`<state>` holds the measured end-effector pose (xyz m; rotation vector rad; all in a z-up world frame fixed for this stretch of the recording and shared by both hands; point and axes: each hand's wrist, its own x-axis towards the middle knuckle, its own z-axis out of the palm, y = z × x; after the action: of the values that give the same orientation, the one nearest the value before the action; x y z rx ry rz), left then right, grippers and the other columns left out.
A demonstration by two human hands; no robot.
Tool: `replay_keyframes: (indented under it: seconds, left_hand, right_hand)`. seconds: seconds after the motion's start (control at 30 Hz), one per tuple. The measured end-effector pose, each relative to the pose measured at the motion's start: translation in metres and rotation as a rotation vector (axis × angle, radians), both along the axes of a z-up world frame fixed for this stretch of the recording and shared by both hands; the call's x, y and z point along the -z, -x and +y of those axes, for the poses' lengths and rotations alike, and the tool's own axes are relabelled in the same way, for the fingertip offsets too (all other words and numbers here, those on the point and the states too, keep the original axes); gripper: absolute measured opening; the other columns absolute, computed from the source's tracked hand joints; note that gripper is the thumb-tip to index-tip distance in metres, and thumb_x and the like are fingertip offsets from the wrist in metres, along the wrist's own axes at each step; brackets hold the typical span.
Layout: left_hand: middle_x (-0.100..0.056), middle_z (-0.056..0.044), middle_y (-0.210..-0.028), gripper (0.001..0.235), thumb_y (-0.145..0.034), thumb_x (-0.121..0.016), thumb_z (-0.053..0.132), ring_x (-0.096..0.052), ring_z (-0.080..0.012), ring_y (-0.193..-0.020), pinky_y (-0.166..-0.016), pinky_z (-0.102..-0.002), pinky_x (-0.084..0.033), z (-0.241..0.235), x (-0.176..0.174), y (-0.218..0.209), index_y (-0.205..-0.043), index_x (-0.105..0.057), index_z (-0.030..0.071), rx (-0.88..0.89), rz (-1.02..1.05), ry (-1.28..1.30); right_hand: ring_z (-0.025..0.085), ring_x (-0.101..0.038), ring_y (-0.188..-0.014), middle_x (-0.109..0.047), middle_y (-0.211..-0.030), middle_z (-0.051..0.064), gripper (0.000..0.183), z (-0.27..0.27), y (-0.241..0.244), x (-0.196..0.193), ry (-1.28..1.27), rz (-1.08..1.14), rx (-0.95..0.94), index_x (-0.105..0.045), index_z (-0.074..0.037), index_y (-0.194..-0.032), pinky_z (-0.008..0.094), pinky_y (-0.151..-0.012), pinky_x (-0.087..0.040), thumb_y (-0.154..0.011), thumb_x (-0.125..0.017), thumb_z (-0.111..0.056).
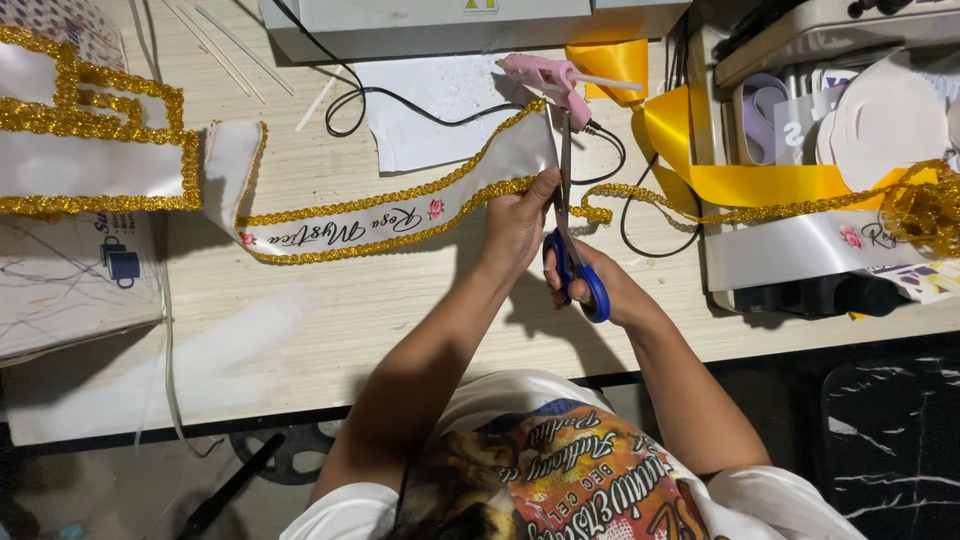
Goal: Decorating a ceremonial sash by gluing gold trim along its edges using a glue gun and cutting materials with scissors.
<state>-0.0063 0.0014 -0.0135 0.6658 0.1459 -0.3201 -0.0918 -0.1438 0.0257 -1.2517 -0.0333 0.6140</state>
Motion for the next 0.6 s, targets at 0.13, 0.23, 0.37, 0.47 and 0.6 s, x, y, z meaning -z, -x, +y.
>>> replay_keyframes:
  seconds: [0.13,0.23,0.37,0.47,0.6]
  left_hand:
    - [-0.069,-0.012,-0.095,0.036,-0.091,-0.082,0.028,-0.064,-0.0182,-0.091,-0.089,-0.032,-0.051,-0.001,0.012,0.003,-0.098,-0.069,-0.004,0.020,0.029,-0.029]
    - [-0.066,-0.012,-0.087,0.041,-0.092,-0.081,0.035,-0.061,-0.0197,-0.080,-0.077,-0.032,-0.050,0.000,0.008,0.004,-0.091,-0.068,-0.003,0.054,0.020,-0.097]
    - [-0.067,-0.010,-0.084,0.043,-0.086,-0.082,0.040,-0.064,-0.0178,-0.080,-0.078,-0.029,-0.053,0.001,0.001,0.004,-0.087,-0.068,-0.001,0.055,0.039,-0.135]
    - [-0.065,-0.014,-0.081,0.050,-0.092,-0.082,0.041,-0.059,-0.0224,-0.072,-0.066,-0.034,-0.047,-0.001,0.039,0.011,-0.081,-0.066,-0.005,0.110,0.094,-0.196]
    - [-0.070,-0.001,-0.095,0.044,-0.075,-0.084,0.039,-0.064,-0.0098,-0.090,-0.086,-0.025,-0.052,-0.001,-0.023,0.006,-0.101,-0.069,0.007,-0.005,-0.021,-0.183]
  right_hand:
    - [0.015,-0.060,-0.079,-0.057,-0.089,0.000,0.094,0.004,-0.002,-0.001,0.023,-0.012,-0.008,-0.056,-0.006,-0.114,0.031,-0.072,-0.053,-0.061,-0.079,-0.080]
    - [0.014,-0.060,-0.082,-0.057,-0.091,0.000,0.094,0.003,-0.002,0.002,-0.022,-0.052,-0.011,-0.054,-0.008,-0.116,0.030,-0.075,-0.054,-0.062,-0.079,-0.081]
    - [0.016,-0.059,-0.078,-0.056,-0.090,0.001,0.095,0.001,0.000,0.009,0.012,-0.027,0.007,-0.055,-0.005,-0.115,0.031,-0.071,-0.052,-0.063,-0.078,-0.081]
    - [0.015,-0.059,-0.082,-0.056,-0.093,0.001,0.095,0.002,0.002,0.011,-0.002,-0.028,0.014,-0.053,-0.005,-0.118,0.032,-0.073,-0.054,-0.064,-0.079,-0.079]
    - [0.012,-0.062,-0.089,-0.059,-0.099,0.000,0.096,-0.011,0.009,0.028,0.170,-0.153,0.138,-0.050,-0.007,-0.130,0.030,-0.078,-0.056,-0.068,-0.080,-0.073]
